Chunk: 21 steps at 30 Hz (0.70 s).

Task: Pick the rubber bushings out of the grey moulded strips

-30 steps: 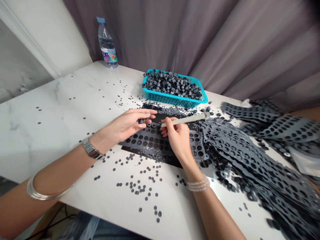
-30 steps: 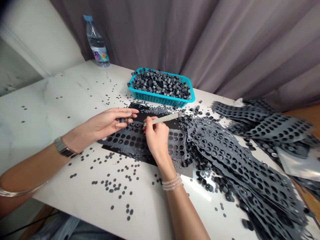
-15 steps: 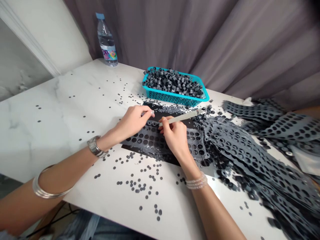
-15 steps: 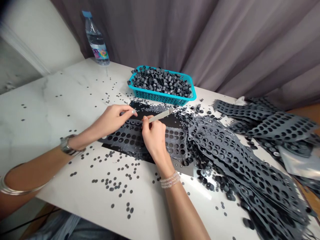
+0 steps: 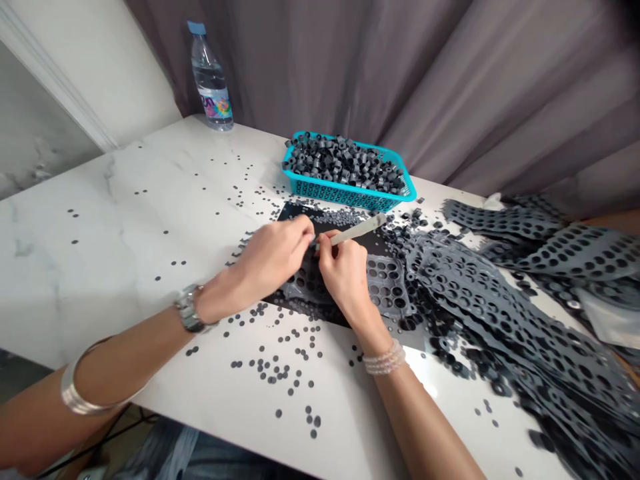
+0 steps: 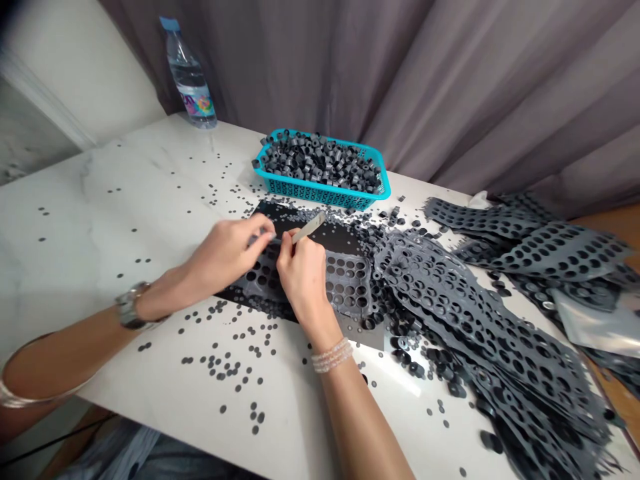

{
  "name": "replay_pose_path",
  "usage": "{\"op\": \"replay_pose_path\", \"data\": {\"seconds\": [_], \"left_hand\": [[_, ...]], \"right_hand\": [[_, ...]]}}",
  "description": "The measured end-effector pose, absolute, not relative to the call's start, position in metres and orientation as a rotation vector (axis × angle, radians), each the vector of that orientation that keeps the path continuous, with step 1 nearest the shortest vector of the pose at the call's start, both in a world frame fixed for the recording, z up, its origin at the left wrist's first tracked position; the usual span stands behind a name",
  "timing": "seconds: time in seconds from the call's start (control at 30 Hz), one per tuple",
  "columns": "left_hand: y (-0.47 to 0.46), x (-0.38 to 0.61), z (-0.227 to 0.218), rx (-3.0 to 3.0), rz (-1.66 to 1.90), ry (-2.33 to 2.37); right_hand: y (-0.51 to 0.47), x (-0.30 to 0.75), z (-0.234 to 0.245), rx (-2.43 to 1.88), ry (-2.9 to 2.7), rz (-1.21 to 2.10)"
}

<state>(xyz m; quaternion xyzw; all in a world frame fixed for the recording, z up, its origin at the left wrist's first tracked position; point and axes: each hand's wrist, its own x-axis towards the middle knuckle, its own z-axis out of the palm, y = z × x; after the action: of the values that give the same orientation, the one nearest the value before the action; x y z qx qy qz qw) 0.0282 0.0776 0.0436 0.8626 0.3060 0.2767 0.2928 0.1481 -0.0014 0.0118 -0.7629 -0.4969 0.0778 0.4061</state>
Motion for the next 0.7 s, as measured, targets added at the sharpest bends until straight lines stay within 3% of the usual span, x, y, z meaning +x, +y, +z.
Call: {"op": "replay_pose_path", "data": {"seconds": [0.07, 0.27, 0.7], "left_hand": [[0.084, 0.025, 0.054, 1.873, 0.808, 0.833], [0.112, 0.019, 0.051, 0.688, 0.389, 0.716], [0.099, 0.021, 0.046, 0.437, 0.302, 0.597]], "right_hand": [[-0.001, 0.150, 0.011, -1.889, -1.205, 0.263], [-0.007, 0.155, 0.008, -1.706, -0.923, 0.387], [-0.013, 0.155, 0.016, -1.566, -0.694, 0.457]]}}
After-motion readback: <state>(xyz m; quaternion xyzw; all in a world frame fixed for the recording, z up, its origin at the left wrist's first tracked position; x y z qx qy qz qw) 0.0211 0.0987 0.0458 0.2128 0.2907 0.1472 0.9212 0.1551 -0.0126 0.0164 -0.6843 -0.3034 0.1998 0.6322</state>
